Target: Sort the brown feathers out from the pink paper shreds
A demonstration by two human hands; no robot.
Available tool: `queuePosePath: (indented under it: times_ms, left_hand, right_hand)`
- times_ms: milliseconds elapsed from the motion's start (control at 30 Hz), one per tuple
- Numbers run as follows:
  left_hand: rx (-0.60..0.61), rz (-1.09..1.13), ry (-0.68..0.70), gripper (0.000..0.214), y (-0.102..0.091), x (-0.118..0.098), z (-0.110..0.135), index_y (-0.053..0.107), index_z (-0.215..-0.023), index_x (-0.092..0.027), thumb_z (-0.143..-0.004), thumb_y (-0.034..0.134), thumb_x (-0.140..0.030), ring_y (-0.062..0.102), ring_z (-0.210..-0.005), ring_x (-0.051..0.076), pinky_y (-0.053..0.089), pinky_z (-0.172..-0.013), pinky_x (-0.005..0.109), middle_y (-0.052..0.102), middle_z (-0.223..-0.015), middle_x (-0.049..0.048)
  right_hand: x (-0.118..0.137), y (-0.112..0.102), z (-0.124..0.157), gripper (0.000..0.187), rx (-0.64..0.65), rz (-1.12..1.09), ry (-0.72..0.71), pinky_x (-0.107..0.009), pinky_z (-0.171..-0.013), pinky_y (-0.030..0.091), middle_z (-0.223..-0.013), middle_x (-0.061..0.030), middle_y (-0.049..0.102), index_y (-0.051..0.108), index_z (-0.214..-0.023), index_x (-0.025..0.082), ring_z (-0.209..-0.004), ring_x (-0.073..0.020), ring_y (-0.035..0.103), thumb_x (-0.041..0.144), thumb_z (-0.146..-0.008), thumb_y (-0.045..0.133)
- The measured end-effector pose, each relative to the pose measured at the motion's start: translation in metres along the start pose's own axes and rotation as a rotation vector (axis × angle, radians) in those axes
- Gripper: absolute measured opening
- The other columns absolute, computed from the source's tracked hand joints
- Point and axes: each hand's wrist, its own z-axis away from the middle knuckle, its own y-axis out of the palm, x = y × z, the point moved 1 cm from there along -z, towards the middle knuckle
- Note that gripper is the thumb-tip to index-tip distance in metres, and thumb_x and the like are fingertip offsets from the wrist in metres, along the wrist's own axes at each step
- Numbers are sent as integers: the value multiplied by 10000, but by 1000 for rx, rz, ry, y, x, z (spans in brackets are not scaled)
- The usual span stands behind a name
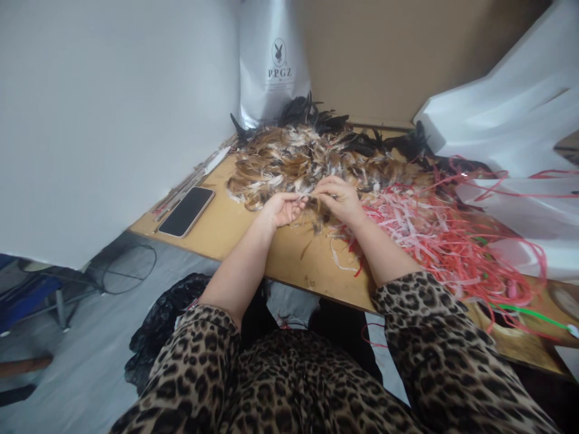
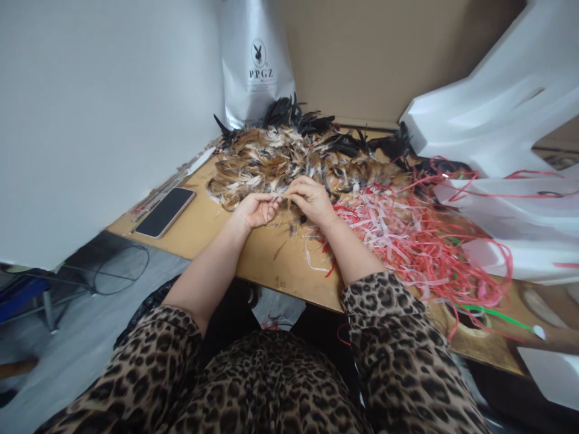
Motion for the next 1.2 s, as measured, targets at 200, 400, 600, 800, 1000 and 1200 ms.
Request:
queuePosePath:
  times_ms: [200, 400, 600, 800, 1000, 1200]
  left_hand:
    - [2, -17, -7, 176, -4, -2, -1, 585, -858, -37, -787, 431, -84, 590, -509, 93, 436, -438, 148, 638, -622, 80]
    - [-22, -95, 22, 162, -4, -2, -3, 591, -803, -36, -790, 436, -77, 578, -479, 87, 437, -427, 143, 631, -597, 75]
    - [-71, -140, 36, 151, -3, -1, -3, 602, -779, -40, -791, 456, -77, 574, -468, 79, 423, -409, 128, 622, -576, 71]
    - [-68, -116, 50, 136, -3, -3, -3, 603, -797, -46, -778, 469, -66, 577, -476, 79, 428, -417, 132, 640, -611, 79]
    - [-100, -165, 79, 168, -4, -1, -4, 612, -831, -35, -774, 456, -52, 590, -493, 89, 430, -427, 137, 638, -595, 84]
    - [-101, -148, 76, 147, -4, -2, -4, 609, -799, -37, -772, 465, -43, 589, -482, 83, 436, -431, 131, 641, -598, 82]
  right_hand:
    - [3, -2, -1, 170, 42, -21, -12, -324, -786, 470, -822, -38, 628, 690, -787, 242, -824, -165, 581, 338, -795, 550]
    - [6, -3, -3, 154, 95, -61, -29, -314, -776, 473, -815, -38, 654, 678, -781, 223, -805, -159, 597, 306, -794, 548]
    - [4, -3, -1, 132, 93, -39, 47, -298, -738, 473, -812, -32, 668, 666, -794, 207, -766, -155, 605, 268, -782, 550]
    - [5, -6, -1, 130, 115, 17, 10, -290, -715, 465, -780, -31, 663, 654, -787, 206, -736, -154, 602, 261, -789, 537]
    - [9, -5, -2, 153, 220, 121, -93, -288, -705, 458, -795, -41, 657, 638, -822, 211, -754, -160, 598, 246, -814, 489]
    - [3, -6, -1, 171, 256, 221, -184, -313, -738, 457, -841, -59, 654, 624, -865, 210, -813, -180, 592, 176, -799, 470]
